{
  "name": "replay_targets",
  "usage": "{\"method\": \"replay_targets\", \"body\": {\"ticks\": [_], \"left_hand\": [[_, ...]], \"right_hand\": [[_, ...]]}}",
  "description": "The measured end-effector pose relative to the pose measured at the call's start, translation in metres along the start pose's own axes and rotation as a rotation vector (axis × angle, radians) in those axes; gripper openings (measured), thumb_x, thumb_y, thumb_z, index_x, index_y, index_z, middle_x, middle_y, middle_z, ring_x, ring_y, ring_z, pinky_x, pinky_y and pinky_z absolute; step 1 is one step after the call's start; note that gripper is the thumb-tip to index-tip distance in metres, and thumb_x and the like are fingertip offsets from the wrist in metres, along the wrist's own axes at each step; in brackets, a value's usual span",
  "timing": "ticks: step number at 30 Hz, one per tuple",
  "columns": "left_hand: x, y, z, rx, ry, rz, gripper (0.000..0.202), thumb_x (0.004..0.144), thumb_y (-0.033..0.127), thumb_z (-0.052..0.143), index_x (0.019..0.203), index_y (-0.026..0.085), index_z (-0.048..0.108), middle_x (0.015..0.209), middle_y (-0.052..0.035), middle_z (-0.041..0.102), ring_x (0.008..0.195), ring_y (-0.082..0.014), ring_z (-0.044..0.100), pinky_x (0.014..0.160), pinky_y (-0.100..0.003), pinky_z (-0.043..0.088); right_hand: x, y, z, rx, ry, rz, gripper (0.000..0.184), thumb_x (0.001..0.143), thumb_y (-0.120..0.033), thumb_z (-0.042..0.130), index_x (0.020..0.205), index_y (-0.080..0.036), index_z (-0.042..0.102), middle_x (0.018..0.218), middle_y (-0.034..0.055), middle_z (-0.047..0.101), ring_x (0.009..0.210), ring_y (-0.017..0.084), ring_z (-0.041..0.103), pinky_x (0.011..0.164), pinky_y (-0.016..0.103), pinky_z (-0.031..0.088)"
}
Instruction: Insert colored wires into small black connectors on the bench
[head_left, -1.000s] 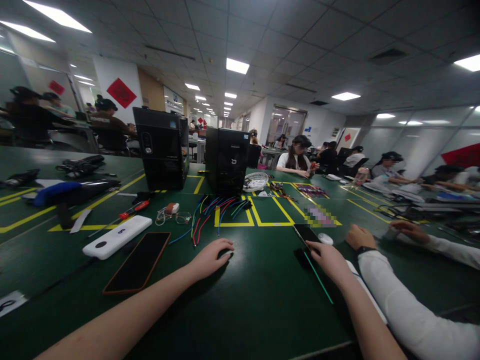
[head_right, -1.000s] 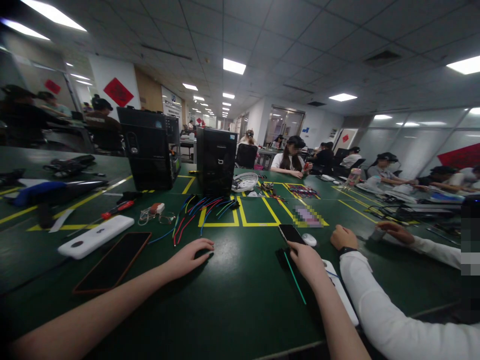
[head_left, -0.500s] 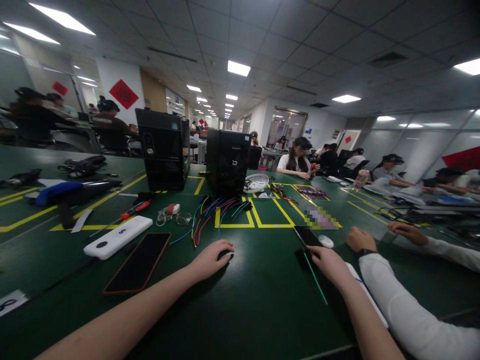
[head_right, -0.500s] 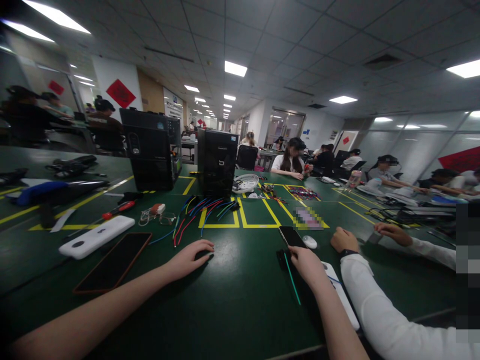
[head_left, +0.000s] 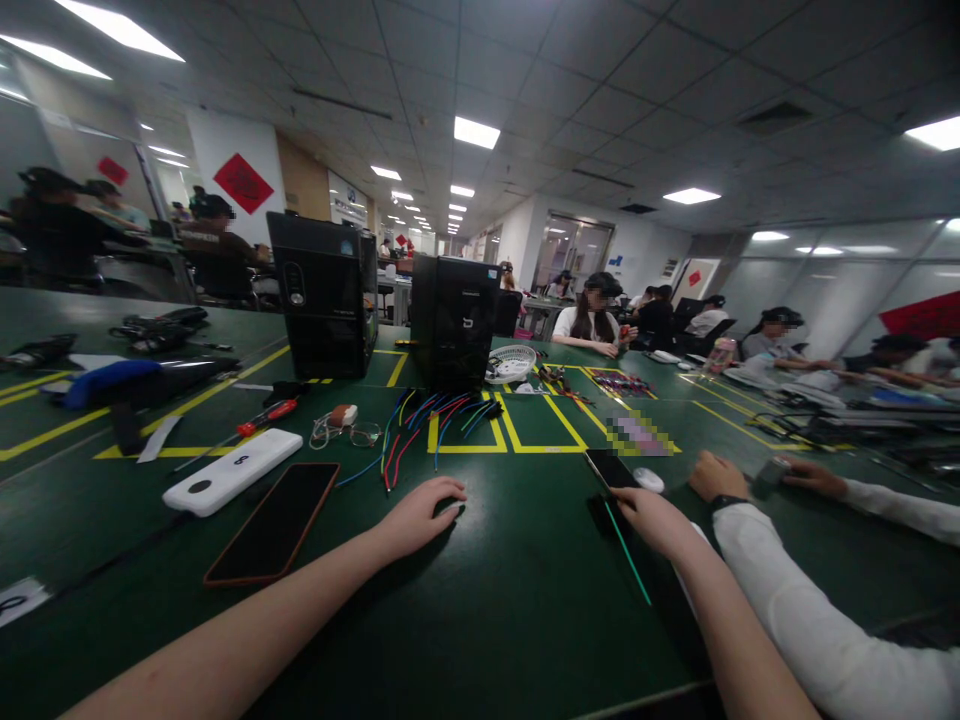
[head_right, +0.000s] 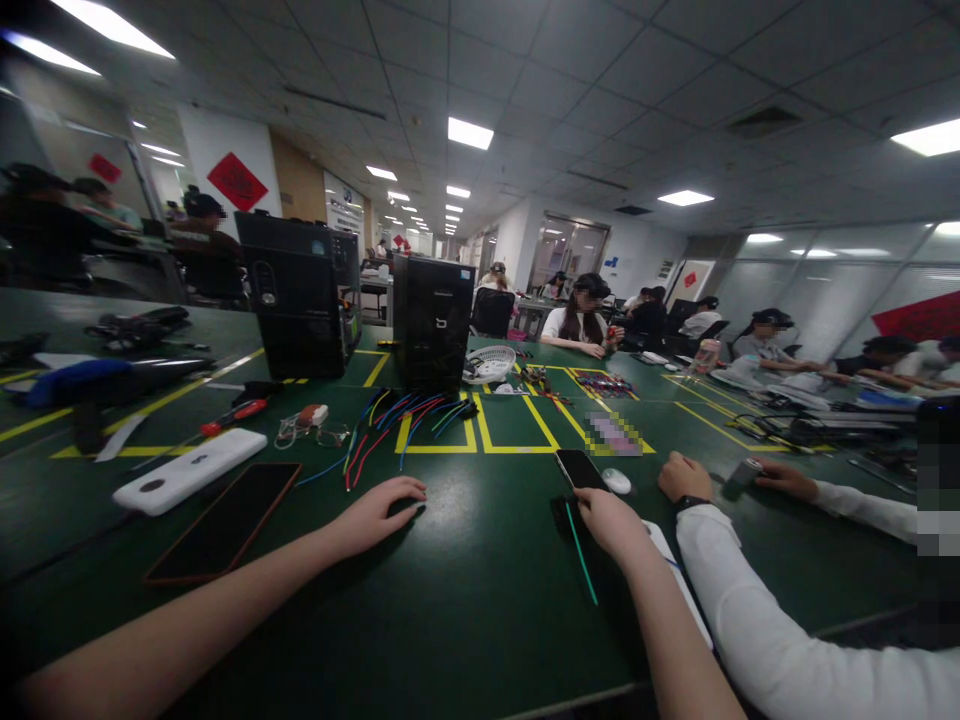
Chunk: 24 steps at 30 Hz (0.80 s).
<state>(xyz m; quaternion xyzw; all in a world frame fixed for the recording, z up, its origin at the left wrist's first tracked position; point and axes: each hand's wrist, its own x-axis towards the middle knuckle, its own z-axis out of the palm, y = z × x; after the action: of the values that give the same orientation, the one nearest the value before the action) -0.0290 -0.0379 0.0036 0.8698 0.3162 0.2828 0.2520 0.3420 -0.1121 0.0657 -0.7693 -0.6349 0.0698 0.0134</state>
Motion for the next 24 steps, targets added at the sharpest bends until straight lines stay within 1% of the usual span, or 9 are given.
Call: {"method": "replay_targets", "body": {"ticks": [5,7,10,12,14,16,18,22,24], "left_hand": [[-0.001,0.006,-0.004,0.002,-0.013,-0.018,0.02,0.083,0.025,0.05,0.101,0.022,0.061,0.113,-0.0049,0.057,0.108,-0.0201,0.05,0.098,-0.036,0.036],[-0.001,0.008,-0.005,0.003,-0.014,-0.019,0.02,0.083,0.025,0.05,0.1,0.022,0.061,0.113,-0.0048,0.057,0.108,-0.0198,0.05,0.098,-0.035,0.036],[-0.001,0.009,-0.005,0.001,-0.012,-0.022,0.02,0.083,0.026,0.05,0.1,0.022,0.061,0.112,-0.0047,0.058,0.107,-0.0197,0.051,0.097,-0.034,0.037],[-0.001,0.01,-0.006,-0.002,-0.014,-0.026,0.02,0.083,0.026,0.051,0.099,0.022,0.062,0.111,-0.0047,0.058,0.107,-0.0198,0.051,0.097,-0.034,0.037],[-0.001,0.011,-0.006,0.0,-0.017,-0.032,0.02,0.083,0.027,0.051,0.099,0.022,0.062,0.111,-0.0048,0.059,0.107,-0.0198,0.051,0.097,-0.034,0.036],[-0.001,0.011,-0.006,0.004,-0.021,-0.036,0.02,0.083,0.026,0.05,0.1,0.022,0.061,0.11,-0.0046,0.059,0.107,-0.0195,0.051,0.097,-0.034,0.036],[-0.001,0.01,-0.006,0.006,-0.025,-0.036,0.021,0.084,0.026,0.05,0.101,0.023,0.061,0.111,-0.0043,0.059,0.107,-0.0192,0.051,0.097,-0.034,0.036],[-0.001,0.007,-0.005,0.013,-0.012,-0.018,0.021,0.083,0.026,0.051,0.101,0.022,0.06,0.108,-0.0038,0.06,0.104,-0.0188,0.052,0.095,-0.033,0.037],[-0.001,0.005,-0.003,0.018,-0.003,-0.007,0.02,0.083,0.025,0.051,0.101,0.022,0.06,0.106,-0.0034,0.061,0.103,-0.0184,0.053,0.095,-0.033,0.038]], "right_hand": [[-0.007,-0.021,0.002,-0.139,0.043,0.057,0.039,0.083,-0.019,0.035,0.114,-0.015,0.059,0.109,0.014,0.062,0.098,0.024,0.059,0.081,0.032,0.044],[-0.008,-0.024,0.006,-0.141,0.075,0.081,0.04,0.084,-0.019,0.034,0.115,-0.013,0.058,0.108,0.0158,0.062,0.097,0.025,0.06,0.081,0.033,0.044],[-0.006,-0.015,0.013,-0.022,0.098,0.09,0.041,0.086,-0.023,0.031,0.117,-0.011,0.056,0.114,0.0145,0.06,0.102,0.023,0.057,0.086,0.032,0.041],[-0.002,-0.006,0.016,0.073,0.085,0.085,0.042,0.087,-0.024,0.03,0.118,-0.011,0.055,0.119,0.0123,0.057,0.107,0.02,0.055,0.091,0.03,0.039],[0.0,0.001,0.017,0.122,0.056,0.065,0.042,0.087,-0.024,0.031,0.12,-0.011,0.053,0.122,0.0109,0.055,0.11,0.019,0.053,0.093,0.028,0.038],[0.0,0.002,0.014,0.116,0.037,0.045,0.043,0.087,-0.024,0.031,0.122,-0.011,0.052,0.123,0.0108,0.054,0.111,0.019,0.052,0.093,0.027,0.037],[-0.006,-0.002,0.008,0.065,0.05,0.066,0.043,0.088,-0.024,0.031,0.123,-0.011,0.051,0.121,0.0126,0.055,0.109,0.021,0.053,0.091,0.029,0.039],[-0.024,-0.011,-0.005,-0.061,0.171,0.209,0.046,0.09,-0.028,0.024,0.128,-0.011,0.043,0.103,0.0175,0.064,0.092,0.025,0.062,0.076,0.034,0.044],[-0.031,-0.012,-0.007,-0.048,0.217,0.19,0.049,0.09,-0.034,0.028,0.13,-0.01,0.04,0.105,0.0176,0.063,0.093,0.026,0.061,0.075,0.033,0.044]]}}
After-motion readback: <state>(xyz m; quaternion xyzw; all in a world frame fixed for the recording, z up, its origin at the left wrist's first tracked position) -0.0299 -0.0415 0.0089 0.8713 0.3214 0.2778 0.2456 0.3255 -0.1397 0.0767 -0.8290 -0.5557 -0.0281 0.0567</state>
